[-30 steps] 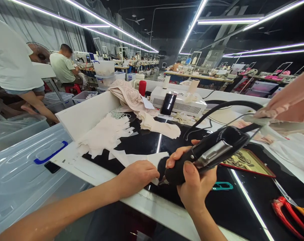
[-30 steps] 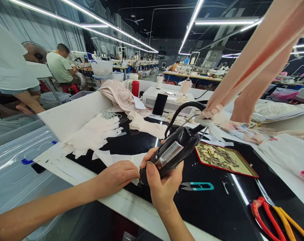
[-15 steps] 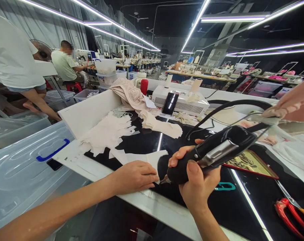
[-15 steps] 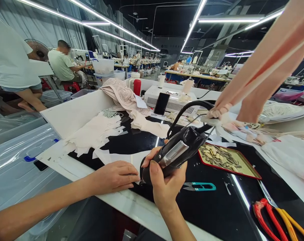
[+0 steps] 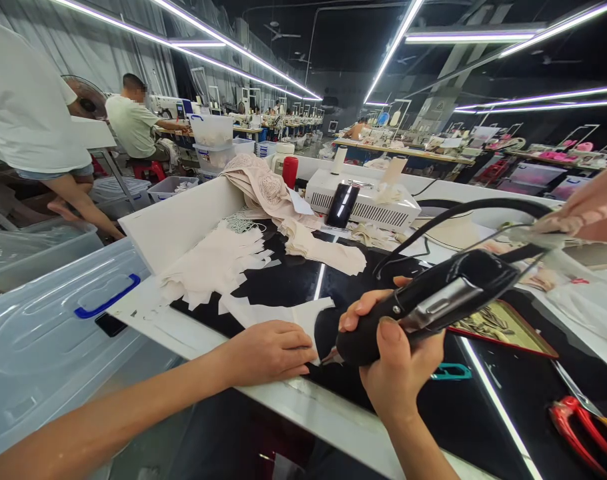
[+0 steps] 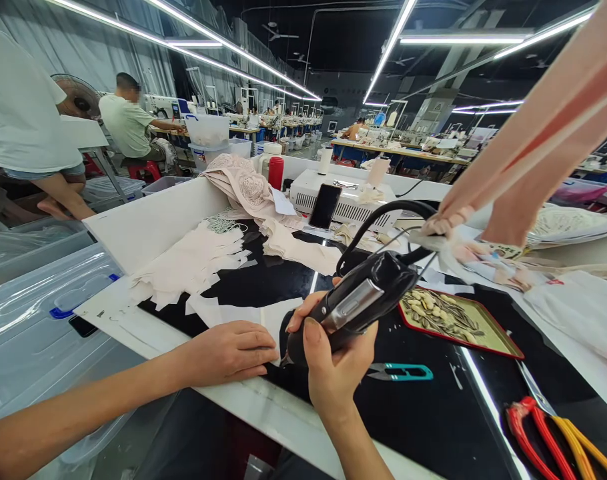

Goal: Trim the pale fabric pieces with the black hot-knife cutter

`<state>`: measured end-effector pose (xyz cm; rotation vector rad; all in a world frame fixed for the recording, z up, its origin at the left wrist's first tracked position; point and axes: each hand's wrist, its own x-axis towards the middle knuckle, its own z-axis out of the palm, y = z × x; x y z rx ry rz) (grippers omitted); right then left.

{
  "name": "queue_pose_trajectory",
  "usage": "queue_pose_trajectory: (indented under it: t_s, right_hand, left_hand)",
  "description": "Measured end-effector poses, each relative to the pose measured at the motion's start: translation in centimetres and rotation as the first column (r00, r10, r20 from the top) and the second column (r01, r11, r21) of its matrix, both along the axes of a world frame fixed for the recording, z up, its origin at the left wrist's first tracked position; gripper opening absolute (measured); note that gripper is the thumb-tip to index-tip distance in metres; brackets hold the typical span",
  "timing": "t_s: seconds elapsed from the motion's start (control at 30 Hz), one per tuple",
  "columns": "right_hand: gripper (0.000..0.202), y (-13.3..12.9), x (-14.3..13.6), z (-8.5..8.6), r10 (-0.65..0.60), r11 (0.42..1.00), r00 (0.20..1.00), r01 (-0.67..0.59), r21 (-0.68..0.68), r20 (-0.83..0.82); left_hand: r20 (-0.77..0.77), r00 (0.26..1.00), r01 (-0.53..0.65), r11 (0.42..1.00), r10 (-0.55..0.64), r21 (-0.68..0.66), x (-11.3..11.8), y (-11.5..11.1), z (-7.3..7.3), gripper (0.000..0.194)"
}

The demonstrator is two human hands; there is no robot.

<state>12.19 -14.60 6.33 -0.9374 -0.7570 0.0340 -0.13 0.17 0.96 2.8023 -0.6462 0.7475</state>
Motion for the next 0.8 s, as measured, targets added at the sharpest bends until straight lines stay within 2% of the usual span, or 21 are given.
queue_pose_trajectory:
  t_s: [0.37, 0.8]
  right_hand:
    - [0.039, 0.21, 0.24, 0.62, -0.029, 0.999, 1.000, 0.029, 0.039, -0.003]
    - [0.038, 0.42, 0.10, 0.06, -0.018, 1.000, 0.999, 0.018, -0.003, 0.028]
  left_hand:
    - [0.005, 1.000, 0.003, 1.000, -0.003, -0.003, 0.04, 0.11, -0.37, 0.019]
    - [0.022, 1.000, 0.007, 1.000, -0.007, 0.000, 0.10, 0.03, -0.21, 0.019]
